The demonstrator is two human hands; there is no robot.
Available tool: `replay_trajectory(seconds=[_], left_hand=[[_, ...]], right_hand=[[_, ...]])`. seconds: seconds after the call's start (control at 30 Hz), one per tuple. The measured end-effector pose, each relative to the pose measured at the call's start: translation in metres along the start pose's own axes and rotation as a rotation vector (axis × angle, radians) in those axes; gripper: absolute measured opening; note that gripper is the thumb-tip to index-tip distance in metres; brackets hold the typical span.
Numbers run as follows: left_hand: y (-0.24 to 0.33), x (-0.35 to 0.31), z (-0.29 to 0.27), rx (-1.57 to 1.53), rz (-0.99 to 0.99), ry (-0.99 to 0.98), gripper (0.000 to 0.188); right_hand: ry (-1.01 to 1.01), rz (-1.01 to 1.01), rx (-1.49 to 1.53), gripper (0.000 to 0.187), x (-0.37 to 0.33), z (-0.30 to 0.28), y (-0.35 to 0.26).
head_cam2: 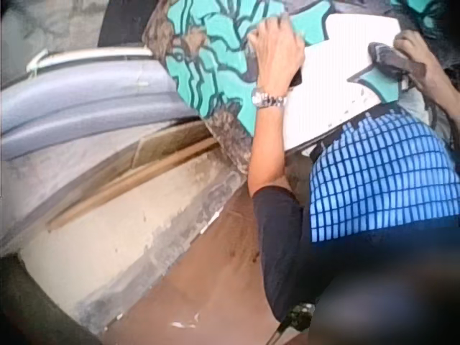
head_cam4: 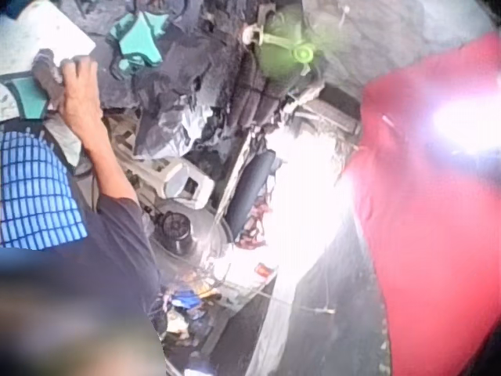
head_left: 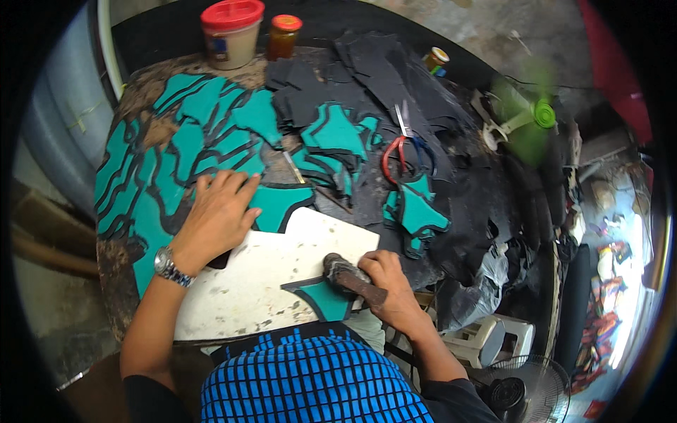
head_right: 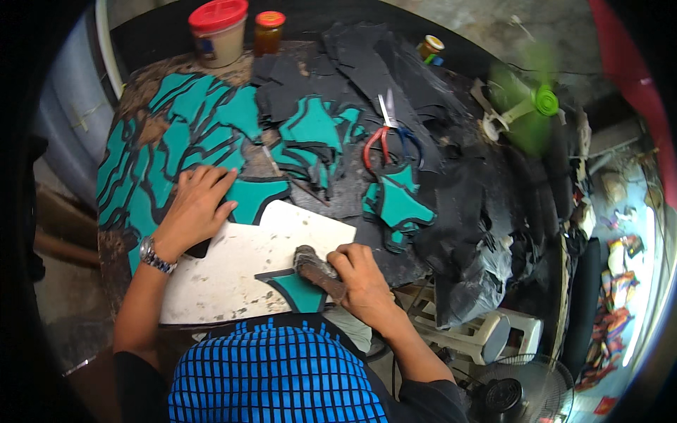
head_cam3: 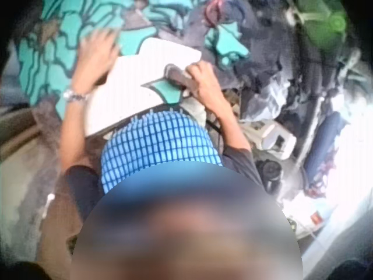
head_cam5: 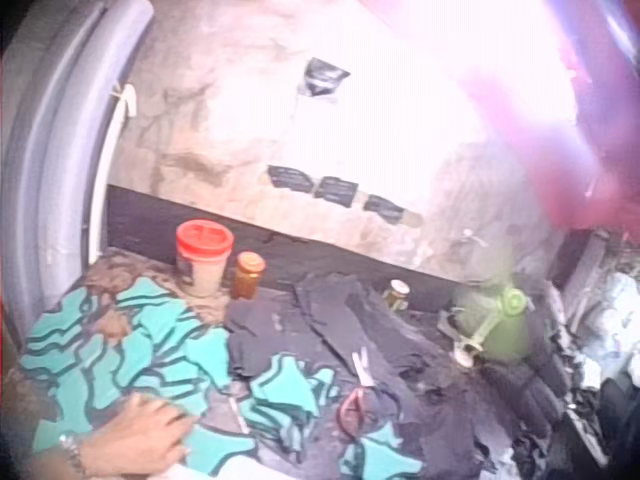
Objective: The person repeatedly hammers green rubber pieces on a white board using a hammer. They pick up pieces from a pile, place them on the board, and strike them multiple times before moving them aside.
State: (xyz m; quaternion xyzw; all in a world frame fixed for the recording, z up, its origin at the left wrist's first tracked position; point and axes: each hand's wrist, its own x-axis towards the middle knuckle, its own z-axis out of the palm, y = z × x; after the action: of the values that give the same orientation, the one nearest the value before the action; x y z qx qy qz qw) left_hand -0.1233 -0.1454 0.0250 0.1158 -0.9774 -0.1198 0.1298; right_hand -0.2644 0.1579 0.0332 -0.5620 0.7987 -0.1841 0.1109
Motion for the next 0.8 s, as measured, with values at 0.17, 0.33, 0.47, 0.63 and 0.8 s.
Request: replay_trajectory(seconds=[0.17,0.33,0.47,0.63,0.8], left_hand=[[0.016,-0.011,-0.002,-0.143,-0.057,-0.021,0.06],[0.035,-0.043,0.003,-0.414,-0.152,0.062,0.05],[0.048,-0.069,0.008,-0.659,-0.342,0.101,0.046],[0.066,-0.074,0.017,-0.516,-0.195,0.129,0.033],[0.089,-0.068,0.024,-0.489,-0.168,0.104,0.031]], right_hand=[[0.038,0.259,0.278,0.056,-0.003,-0.004,-0.007],[-0.005,0.271,0.308,0.052,-0.01,-0.006,0.003],[0.208,0.314,0.575,0.051,-0.02,-0.011,0.02],[0.747,0.533,0.498,0.047,-0.007,-0.052,0.059],[0.561,0.511,0.352,0.047,-0.005,-0.057,0.045]])
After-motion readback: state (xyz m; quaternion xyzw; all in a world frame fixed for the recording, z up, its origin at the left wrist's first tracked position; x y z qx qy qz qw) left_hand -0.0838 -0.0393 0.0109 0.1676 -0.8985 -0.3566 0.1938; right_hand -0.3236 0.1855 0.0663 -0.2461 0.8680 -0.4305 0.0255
